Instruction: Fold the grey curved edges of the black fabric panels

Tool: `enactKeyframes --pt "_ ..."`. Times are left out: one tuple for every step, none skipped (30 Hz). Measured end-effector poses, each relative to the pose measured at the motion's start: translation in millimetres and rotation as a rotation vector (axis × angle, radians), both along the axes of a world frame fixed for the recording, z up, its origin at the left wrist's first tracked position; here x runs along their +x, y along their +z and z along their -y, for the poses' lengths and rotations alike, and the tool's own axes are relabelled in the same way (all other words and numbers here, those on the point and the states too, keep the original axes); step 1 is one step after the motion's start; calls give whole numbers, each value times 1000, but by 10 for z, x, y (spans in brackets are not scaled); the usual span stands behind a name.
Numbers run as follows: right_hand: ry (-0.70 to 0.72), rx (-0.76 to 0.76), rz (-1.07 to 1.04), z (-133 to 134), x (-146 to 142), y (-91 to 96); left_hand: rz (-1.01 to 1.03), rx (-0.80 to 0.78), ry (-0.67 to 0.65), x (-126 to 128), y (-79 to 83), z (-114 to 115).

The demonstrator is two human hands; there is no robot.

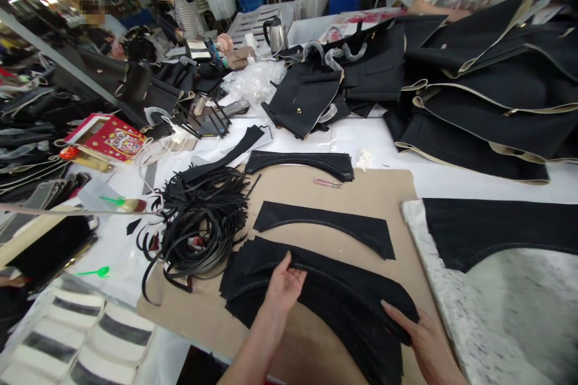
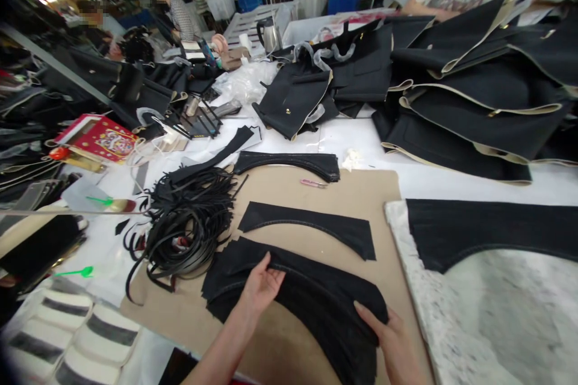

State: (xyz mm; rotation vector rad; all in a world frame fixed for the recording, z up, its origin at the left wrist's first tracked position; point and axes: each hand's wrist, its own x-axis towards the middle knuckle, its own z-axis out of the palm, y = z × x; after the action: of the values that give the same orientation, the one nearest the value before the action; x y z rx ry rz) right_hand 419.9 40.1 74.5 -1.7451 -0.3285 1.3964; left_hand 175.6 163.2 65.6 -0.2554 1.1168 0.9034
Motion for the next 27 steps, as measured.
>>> enactKeyframes --pt "5 -17 -12 11 85 -16 -53 7 18 -173 -14 -111" --pt "2 -48 -44 19 166 -30 -117 7 37 -343 -23 -215" --pt "-9 -72 -66 17 240 -37 -177 13 46 -500 -24 -309" --pt "-25 -75 -53 3 307 -36 -233 18 44 -638 -16 -392" --pt "-36 -68 -26 -28 364 -27 -281 28 34 -753 3 -466" --pt "-39 -52 2 -75 414 -11 -319 47 18 -840 32 -532" --pt "-35 -35 24 -139 457 10 -350 75 -1 -901 68 -595" --pt "-30 -20 42 -216 495 31 -375 112 -22 -936 107 -657" --pt "-26 -3 54 -305 529 49 -396 155 -40 -951 145 -721" --pt "-24 12 61 -400 559 58 -418 201 -56 -950 176 -789" --pt "-23 30 71 -499 587 54 -441 244 -69 -938 196 -859" --pt "-17 49 84 -597 611 36 -466 280 -81 -921 200 -930" --pt "-3 65 104 -692 632 3 -494 308 -93 -902 187 -999" --pt "21 78 137 -781 650 -44 -524 327 -106 -884 158 -1062" --pt "59 86 196 -862 665 -101 -556 336 -122 -869 114 -1117" --pt "103 91 275 -934 677 -167 -588 335 -143 -857 59 -1163" --pt "144 92 357 -997 686 -235 -620 325 -170 -848 -3 -1199" --pt "179 93 433 -1048 694 -302 -650 308 -200 -842 -68 -1227" --pt "207 93 492 -1089 699 -365 -680 287 -232 -839 -130 -1248" --pt "227 93 531 -1118 703 -423 -711 266 -263 -838 -188 -1265" --pt "237 88 556 -1135 706 -474 -744 247 -291 -838 -239 -1279" --pt "240 78 578 -1143 709 -518 -777 231 -316 -839 -281 -1292" --pt "244 64 609 -1142 713 -557 -810 221 -340 -840 -314 -1303" --pt "247 46 643 -1135 719 -591 -841 217 -364 -843 -338 -1312" --pt "248 27 678 -1124 726 -622 -872 217 -386 -847 -354 -1318" --pt "250 10 710 -1111 734 -649 -901 222 -408 -853 -363 -1321" --pt "255 -2 737 -1099 743 -672 -930 232 -426 -861 -366 -1319"
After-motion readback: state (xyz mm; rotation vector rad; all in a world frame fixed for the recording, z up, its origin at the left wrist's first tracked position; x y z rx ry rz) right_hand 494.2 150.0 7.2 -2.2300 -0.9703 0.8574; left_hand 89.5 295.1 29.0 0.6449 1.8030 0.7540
